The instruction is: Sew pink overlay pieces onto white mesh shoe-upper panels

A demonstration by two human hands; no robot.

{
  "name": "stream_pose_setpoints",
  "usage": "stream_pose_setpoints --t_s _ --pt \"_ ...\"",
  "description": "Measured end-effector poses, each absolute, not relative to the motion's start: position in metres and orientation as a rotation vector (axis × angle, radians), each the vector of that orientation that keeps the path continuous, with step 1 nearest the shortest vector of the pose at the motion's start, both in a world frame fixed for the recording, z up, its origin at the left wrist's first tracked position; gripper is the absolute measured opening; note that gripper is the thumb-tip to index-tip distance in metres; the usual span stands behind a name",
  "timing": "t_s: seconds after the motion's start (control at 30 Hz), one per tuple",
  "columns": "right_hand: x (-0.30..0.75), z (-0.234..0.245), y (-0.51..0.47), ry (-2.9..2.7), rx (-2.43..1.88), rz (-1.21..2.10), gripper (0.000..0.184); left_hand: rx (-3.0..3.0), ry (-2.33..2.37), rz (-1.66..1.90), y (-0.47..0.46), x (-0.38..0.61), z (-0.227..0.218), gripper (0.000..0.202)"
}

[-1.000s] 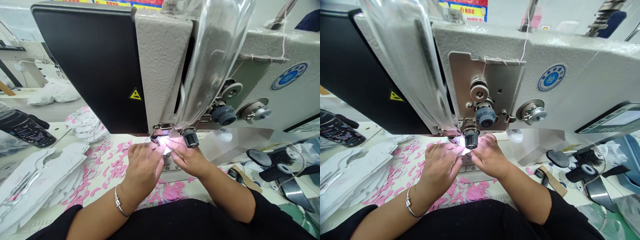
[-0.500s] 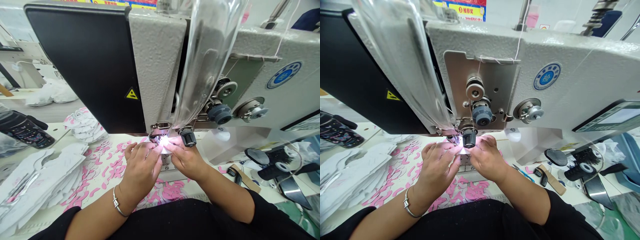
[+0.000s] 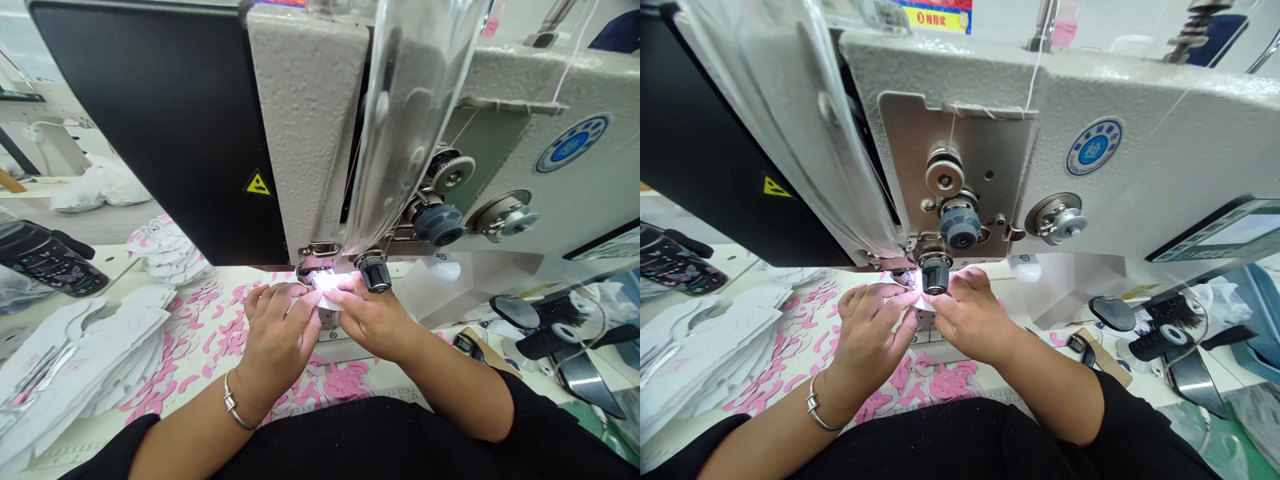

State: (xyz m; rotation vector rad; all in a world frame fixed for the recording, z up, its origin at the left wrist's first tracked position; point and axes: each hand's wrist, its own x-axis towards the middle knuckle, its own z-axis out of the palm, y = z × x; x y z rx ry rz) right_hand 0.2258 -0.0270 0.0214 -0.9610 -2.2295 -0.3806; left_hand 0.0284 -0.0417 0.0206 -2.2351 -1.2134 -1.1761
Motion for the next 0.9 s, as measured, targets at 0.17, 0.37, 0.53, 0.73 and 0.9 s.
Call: stream_pose_setpoints --t_s 0.17,0.37,0.53,0.73,0.9 --pt "0.231 0.033 -0.024 -2.331 -0.901 -0.29 0.031 -2.228 -1.191 -1.208 -0.039 0.029 0.021 0.023" --pt "0.228 0.02 -0.022 -2.237 -0.874 -0.346 0.029 -2.232 -1.185 -1.22 -0.037 0.026 0.019 0.024" --pt "0.226 0.017 -0.022 -2.188 -0.819 -0.334 0.031 -2.294 -1.165 -1.241 -0.036 0.024 0.019 0.027" --pt "0.222 0.009 -0.024 -2.153 -0.907 -0.356 0.033 -2.356 -1.165 -1.269 -0.035 0.023 0.018 0.028" --pt "0.214 0.007 -0.032 -2.128 -0.952 -0.42 0.032 -2.382 -1.17 -1.308 -0.034 0.022 0.017 0.028"
